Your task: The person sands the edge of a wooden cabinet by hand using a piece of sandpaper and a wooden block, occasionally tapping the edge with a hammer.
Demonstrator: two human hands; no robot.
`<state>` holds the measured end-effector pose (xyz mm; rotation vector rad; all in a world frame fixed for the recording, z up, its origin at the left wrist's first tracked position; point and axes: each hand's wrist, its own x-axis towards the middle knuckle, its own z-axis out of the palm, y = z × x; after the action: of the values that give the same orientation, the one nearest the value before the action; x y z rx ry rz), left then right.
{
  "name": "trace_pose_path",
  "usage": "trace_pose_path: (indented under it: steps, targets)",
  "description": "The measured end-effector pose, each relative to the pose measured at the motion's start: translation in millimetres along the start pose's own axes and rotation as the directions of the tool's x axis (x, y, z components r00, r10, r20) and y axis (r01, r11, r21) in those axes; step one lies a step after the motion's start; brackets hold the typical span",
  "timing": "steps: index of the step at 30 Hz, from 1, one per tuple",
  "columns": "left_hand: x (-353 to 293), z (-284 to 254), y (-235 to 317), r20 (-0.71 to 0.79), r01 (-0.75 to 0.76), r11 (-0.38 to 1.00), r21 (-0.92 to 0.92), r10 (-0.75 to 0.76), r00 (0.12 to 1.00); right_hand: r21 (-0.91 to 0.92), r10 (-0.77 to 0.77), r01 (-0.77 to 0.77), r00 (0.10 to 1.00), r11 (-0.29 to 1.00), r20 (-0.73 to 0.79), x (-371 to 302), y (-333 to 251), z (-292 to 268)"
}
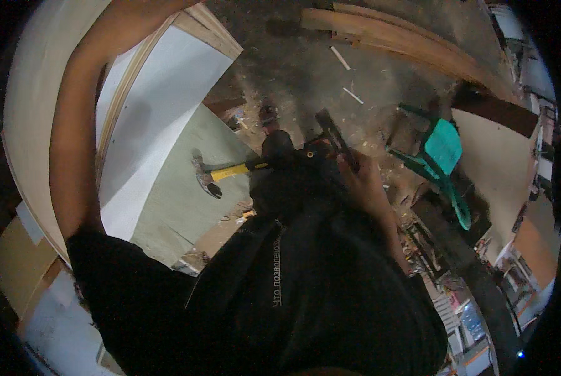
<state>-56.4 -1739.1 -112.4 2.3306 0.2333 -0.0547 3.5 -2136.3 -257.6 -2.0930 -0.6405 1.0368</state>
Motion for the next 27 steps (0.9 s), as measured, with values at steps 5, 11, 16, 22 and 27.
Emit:
trace_pose_path:
  steps: [5,11,16,22,27]
  targets:
    - [-1.1,-23.1,-46.0,-0.053,0.104,0.976,-0.193,-0.117,0.992,0.071,0.104,-0.115,0.984,0.991,0.144,17.7,-26.6,-2.2]
    - [-0.8,-44.6,-69.6,0.112,-0.018,0.998,0.061,0.011,0.994,0.04,-0.255,0.254,0.967,0.966,0.018,57.1,-102.0,-0.2]
    - [-2.5,-35.8,-62.5,0.068,0.131,0.973,-0.19,-0.12,0.99,-0.08,-0.437,0.436,0.899,0.896,0.01,84.1,-173.1,-1.9]
    - [-2.7,-36.2,-74.4,0.035,0.071,0.977,-0.203,-0.065,0.997,-0.185,-0.44,0.44,0.897,0.878,0.048,93.5,-195.2,4.8]
    - [-3.2,-39.7,-75.1,0.032,0.001,0.98,-0.198,0.005,0.999,-0.205,-0.489,0.473,0.872,0.857,-0.034,90.5,-198.0,12.1]
